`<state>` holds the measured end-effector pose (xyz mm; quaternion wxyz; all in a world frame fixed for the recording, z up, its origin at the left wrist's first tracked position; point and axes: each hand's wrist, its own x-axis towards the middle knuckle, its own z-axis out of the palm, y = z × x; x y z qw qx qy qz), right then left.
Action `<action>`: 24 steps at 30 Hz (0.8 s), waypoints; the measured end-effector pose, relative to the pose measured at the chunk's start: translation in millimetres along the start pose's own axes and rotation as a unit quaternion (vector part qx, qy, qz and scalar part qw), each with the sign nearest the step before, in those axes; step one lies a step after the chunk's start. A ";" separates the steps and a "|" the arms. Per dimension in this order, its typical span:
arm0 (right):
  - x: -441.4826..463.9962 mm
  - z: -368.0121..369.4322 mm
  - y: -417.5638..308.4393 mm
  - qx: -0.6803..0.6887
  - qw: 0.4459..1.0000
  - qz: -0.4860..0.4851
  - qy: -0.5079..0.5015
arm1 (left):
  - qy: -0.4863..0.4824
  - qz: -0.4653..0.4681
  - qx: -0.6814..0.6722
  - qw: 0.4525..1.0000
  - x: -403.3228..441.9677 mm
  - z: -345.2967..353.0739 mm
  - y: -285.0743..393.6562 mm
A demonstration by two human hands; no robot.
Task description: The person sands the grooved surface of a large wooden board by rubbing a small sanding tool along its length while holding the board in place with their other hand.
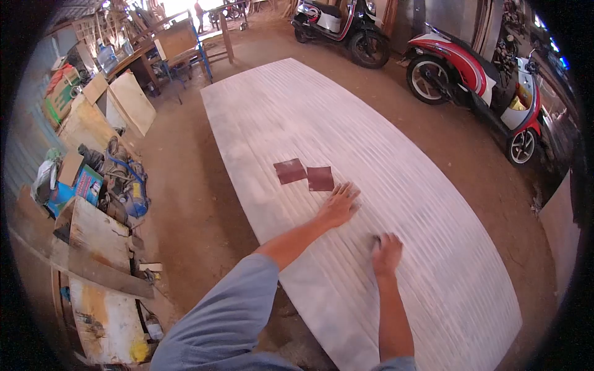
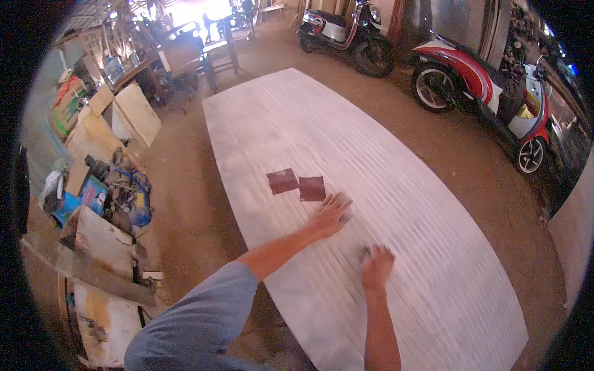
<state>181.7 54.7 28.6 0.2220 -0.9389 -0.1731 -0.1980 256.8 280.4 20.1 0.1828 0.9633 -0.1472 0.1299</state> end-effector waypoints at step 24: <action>-29.2 -25.1 6.3 -0.053 0.998 0.022 -0.013 | 0.021 0.010 0.010 1.000 -1.7 0.9 1.6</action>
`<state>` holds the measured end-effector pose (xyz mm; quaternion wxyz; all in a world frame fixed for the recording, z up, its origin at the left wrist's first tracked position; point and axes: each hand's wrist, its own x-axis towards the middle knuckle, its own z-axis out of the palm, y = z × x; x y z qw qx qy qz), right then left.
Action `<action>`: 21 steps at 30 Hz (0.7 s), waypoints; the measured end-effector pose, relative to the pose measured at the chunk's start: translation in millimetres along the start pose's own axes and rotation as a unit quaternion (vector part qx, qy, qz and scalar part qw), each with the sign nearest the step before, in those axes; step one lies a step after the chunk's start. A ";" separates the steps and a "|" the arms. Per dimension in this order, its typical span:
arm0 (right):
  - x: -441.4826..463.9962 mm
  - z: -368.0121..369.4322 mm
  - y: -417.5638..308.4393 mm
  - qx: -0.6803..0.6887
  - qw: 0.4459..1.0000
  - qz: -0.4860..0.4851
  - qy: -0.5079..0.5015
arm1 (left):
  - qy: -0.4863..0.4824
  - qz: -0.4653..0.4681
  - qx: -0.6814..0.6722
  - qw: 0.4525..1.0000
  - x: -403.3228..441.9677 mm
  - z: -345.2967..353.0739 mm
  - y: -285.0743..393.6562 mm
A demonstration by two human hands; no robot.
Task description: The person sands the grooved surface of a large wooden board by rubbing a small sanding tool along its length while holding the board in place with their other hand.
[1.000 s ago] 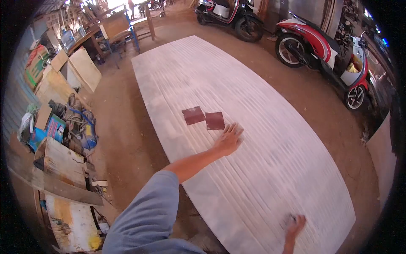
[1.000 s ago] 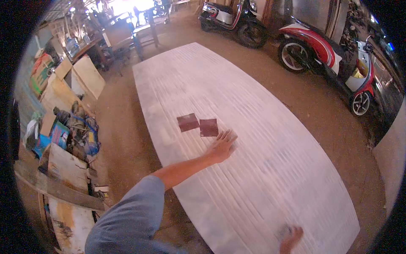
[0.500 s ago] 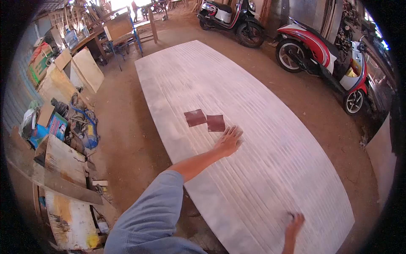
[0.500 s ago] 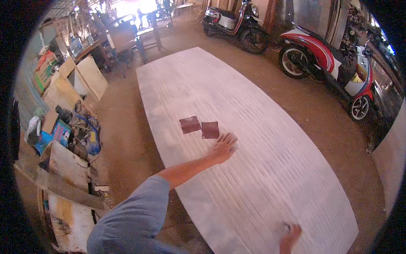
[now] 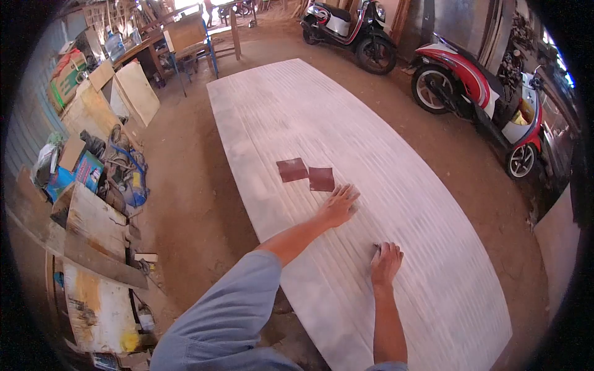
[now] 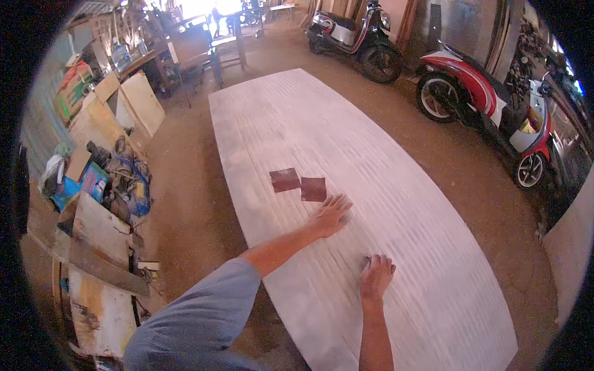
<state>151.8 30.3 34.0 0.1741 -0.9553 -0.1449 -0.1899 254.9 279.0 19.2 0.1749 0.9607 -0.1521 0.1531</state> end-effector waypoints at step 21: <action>3.6 0.8 8.8 0.071 0.997 0.031 -0.026 | -0.001 0.005 -0.016 1.000 -1.6 3.8 1.1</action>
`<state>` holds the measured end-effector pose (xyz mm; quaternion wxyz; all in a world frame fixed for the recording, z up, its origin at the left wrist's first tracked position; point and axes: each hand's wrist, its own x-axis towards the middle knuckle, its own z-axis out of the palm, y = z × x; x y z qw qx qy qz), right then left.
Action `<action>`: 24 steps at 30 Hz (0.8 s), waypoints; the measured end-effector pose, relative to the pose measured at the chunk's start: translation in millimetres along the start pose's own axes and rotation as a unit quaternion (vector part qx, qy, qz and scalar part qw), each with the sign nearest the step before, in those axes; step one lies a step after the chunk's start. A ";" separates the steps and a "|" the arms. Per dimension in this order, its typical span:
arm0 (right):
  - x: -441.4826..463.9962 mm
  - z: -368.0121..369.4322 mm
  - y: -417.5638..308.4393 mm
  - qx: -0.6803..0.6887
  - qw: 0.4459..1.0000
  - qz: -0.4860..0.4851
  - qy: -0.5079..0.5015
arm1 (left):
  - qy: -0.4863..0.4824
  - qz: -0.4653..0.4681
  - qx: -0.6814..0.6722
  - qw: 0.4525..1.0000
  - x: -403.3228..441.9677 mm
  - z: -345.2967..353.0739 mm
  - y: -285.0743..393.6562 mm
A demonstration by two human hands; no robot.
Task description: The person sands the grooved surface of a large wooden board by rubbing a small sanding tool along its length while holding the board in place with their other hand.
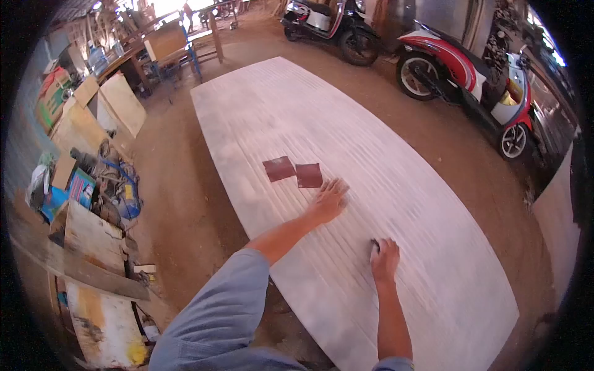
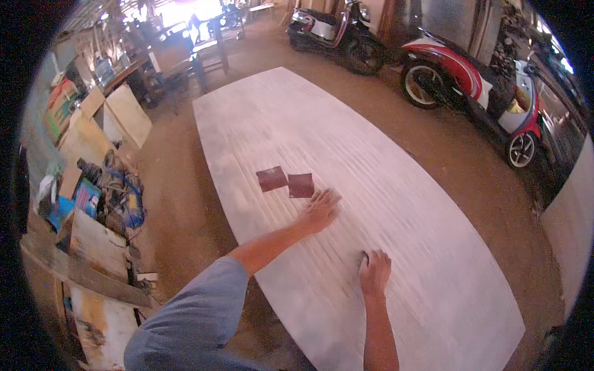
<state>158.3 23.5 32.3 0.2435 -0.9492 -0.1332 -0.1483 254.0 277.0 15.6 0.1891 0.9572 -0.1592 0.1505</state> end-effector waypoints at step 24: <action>-50.2 -26.9 36.7 -0.057 0.997 0.043 -0.022 | -0.012 -0.005 0.027 1.000 6.3 0.0 -1.9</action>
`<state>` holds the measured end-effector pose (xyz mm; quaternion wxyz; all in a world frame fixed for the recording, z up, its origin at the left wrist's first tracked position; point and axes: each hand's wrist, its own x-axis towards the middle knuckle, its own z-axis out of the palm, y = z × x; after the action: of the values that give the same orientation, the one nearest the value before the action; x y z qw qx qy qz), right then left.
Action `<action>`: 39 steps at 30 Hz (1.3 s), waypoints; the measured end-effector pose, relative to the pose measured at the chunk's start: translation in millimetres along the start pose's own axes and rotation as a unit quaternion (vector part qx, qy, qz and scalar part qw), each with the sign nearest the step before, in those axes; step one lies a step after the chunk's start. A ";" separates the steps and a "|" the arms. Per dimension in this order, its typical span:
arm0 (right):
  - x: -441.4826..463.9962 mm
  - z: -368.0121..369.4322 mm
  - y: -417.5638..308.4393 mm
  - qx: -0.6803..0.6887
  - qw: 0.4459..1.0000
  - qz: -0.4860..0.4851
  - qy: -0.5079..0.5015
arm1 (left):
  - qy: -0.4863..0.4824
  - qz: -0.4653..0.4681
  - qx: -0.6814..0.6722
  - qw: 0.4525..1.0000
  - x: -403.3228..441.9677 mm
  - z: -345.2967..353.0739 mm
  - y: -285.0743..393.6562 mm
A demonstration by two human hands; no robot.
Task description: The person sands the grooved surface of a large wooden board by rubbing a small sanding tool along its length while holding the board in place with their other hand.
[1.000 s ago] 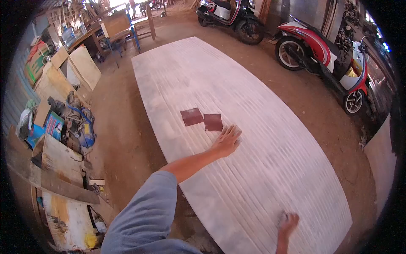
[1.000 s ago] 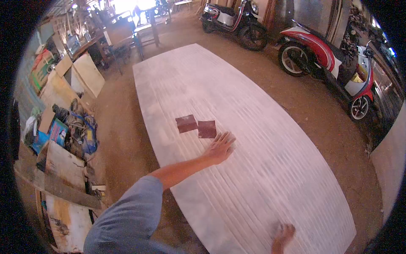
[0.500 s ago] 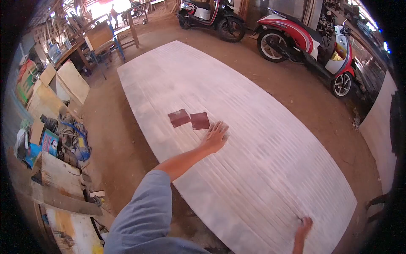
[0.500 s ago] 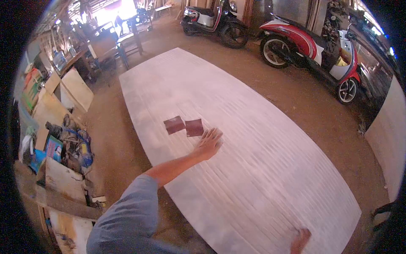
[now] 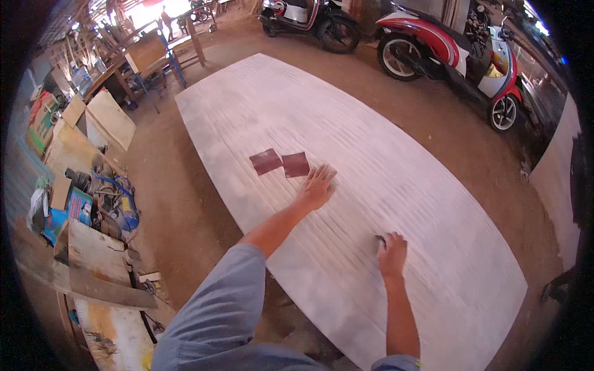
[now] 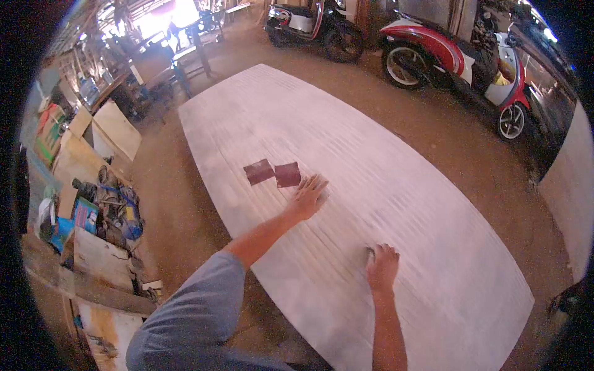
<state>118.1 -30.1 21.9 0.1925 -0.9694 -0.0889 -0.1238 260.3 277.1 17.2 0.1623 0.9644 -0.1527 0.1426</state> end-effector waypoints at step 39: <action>-33.2 -8.2 32.1 0.001 0.999 0.016 0.038 | -0.013 0.000 0.011 1.000 0.7 -1.0 -1.9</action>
<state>91.9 -66.8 8.9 0.1983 -0.9651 -0.0661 -0.1578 261.4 278.9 17.9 0.1498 0.9679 -0.1529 0.1319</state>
